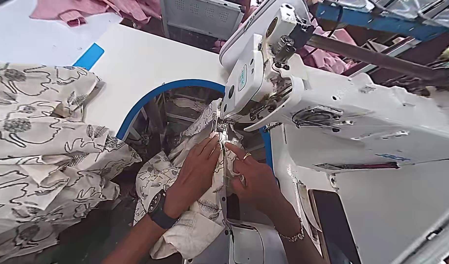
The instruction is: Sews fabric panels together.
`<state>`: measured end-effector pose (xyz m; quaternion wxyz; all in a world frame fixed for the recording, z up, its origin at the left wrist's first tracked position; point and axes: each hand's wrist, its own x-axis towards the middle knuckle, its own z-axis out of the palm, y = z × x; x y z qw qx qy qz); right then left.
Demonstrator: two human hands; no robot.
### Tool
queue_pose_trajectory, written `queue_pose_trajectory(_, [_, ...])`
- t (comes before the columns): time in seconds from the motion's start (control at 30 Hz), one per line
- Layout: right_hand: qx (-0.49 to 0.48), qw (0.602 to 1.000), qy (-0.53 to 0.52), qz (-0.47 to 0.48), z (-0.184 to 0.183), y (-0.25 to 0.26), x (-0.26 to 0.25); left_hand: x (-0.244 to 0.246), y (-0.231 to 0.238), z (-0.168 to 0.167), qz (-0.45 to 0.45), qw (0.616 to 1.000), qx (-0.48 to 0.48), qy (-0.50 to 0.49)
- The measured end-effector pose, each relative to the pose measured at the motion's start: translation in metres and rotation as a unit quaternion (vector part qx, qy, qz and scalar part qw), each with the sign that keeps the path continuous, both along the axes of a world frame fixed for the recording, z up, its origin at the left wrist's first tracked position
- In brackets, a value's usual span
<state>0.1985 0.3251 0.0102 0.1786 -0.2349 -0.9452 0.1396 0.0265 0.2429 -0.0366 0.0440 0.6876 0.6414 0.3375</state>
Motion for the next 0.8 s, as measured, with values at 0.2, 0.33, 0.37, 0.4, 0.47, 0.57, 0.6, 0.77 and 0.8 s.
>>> queue_pose_trajectory(0.2, [-0.167, 0.980, 0.103, -0.030, -0.017, 0.000, -0.012, 0.002, -0.001, -0.003, -0.002, 0.991, 0.024, -0.135])
queue_pose_trajectory(0.33, [-0.307, 0.931, 0.192, -0.038, -0.028, 0.002, -0.028, 0.001, 0.006, -0.001, -0.016, 0.988, 0.030, -0.150])
queue_pose_trajectory(0.37, [-0.273, 0.941, 0.194, -0.045, -0.028, 0.001, -0.029, 0.001, 0.008, 0.000, -0.017, 0.988, 0.020, -0.152])
queue_pose_trajectory(0.4, [-0.229, 0.953, 0.192, -0.058, -0.027, -0.003, -0.029, 0.000, 0.008, 0.002, -0.019, 0.987, 0.010, -0.157])
queue_pose_trajectory(0.47, [-0.212, 0.952, 0.203, -0.083, -0.026, -0.008, -0.029, 0.000, 0.010, 0.001, -0.018, 0.987, 0.013, -0.161])
queue_pose_trajectory(0.57, [-0.296, 0.926, 0.214, -0.094, -0.024, -0.002, -0.026, 0.003, 0.011, -0.001, -0.008, 0.986, 0.030, -0.164])
queue_pose_trajectory(0.6, [-0.310, 0.921, 0.217, -0.092, -0.024, 0.000, -0.027, 0.003, 0.012, -0.001, -0.005, 0.986, 0.034, -0.162])
queue_pose_trajectory(0.77, [-0.185, 0.960, 0.186, -0.094, -0.025, -0.007, -0.032, 0.005, 0.016, -0.004, 0.013, 0.985, 0.051, -0.163])
queue_pose_trajectory(0.8, [-0.151, 0.969, 0.164, -0.108, -0.024, -0.012, -0.033, 0.006, 0.016, -0.005, 0.014, 0.984, 0.045, -0.171])
